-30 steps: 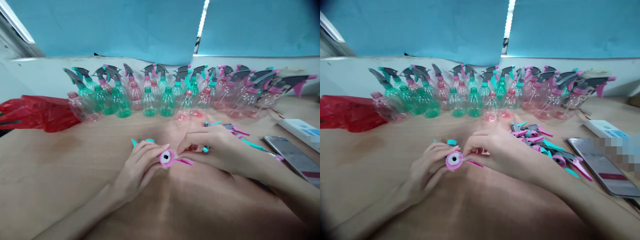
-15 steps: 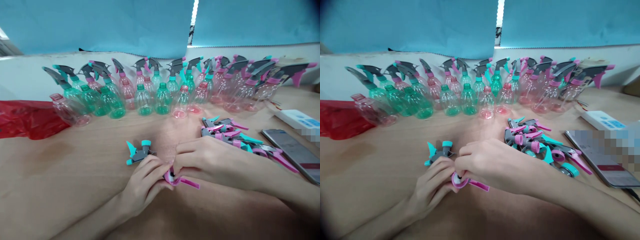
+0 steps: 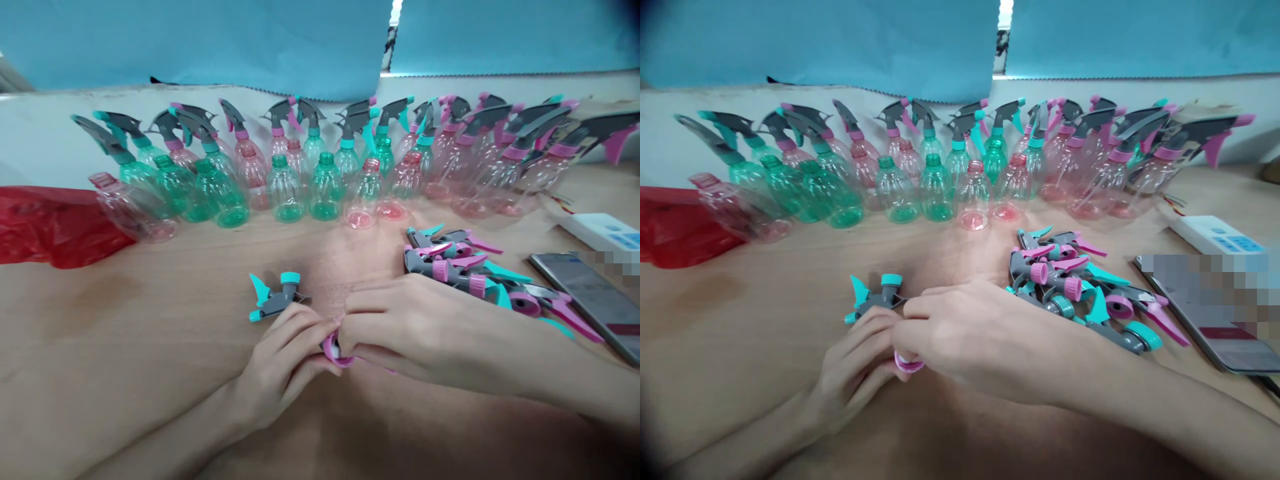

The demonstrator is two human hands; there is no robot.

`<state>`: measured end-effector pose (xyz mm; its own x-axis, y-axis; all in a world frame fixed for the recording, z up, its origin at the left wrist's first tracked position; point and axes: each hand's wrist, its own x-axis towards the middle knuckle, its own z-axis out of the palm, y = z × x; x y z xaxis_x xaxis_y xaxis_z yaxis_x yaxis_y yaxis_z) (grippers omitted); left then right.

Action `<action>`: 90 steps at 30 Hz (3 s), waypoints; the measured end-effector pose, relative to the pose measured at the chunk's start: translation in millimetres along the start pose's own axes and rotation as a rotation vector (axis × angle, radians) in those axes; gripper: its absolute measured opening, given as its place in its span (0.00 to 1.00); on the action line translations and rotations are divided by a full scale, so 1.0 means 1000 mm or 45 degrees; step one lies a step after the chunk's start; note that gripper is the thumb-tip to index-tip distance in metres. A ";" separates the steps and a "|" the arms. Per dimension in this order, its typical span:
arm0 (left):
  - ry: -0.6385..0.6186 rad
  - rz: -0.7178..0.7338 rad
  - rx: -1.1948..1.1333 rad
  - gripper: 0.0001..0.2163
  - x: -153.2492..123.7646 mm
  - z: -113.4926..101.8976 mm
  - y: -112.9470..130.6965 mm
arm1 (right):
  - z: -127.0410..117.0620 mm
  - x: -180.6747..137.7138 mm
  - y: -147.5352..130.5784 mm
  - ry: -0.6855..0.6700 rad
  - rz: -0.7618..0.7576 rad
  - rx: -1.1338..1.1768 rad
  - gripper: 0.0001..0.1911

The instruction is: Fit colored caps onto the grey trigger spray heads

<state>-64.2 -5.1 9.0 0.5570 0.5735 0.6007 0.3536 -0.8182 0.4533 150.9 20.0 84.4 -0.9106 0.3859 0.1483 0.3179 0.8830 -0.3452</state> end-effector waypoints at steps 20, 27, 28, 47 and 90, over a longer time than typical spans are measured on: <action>0.051 -0.004 0.179 0.09 -0.001 -0.005 -0.011 | 0.020 0.014 0.006 0.288 0.235 0.367 0.11; 0.035 -0.030 0.195 0.11 -0.001 -0.005 -0.013 | 0.027 0.014 0.008 0.400 0.272 0.293 0.10; 0.035 -0.035 0.196 0.11 -0.001 -0.005 -0.013 | 0.027 0.015 0.008 0.394 0.285 0.282 0.10; 0.093 -0.112 0.285 0.13 0.000 -0.009 -0.008 | 0.030 0.017 0.001 0.462 0.111 0.098 0.10; 0.160 -0.083 0.262 0.12 0.000 -0.009 0.002 | 0.004 0.010 0.003 0.546 0.720 1.393 0.17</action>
<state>-70.3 -6.6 15.7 0.4348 0.6156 0.6572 0.5389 -0.7626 0.3578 141.3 25.6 80.7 -0.5016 0.8635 -0.0528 0.0638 -0.0239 -0.9977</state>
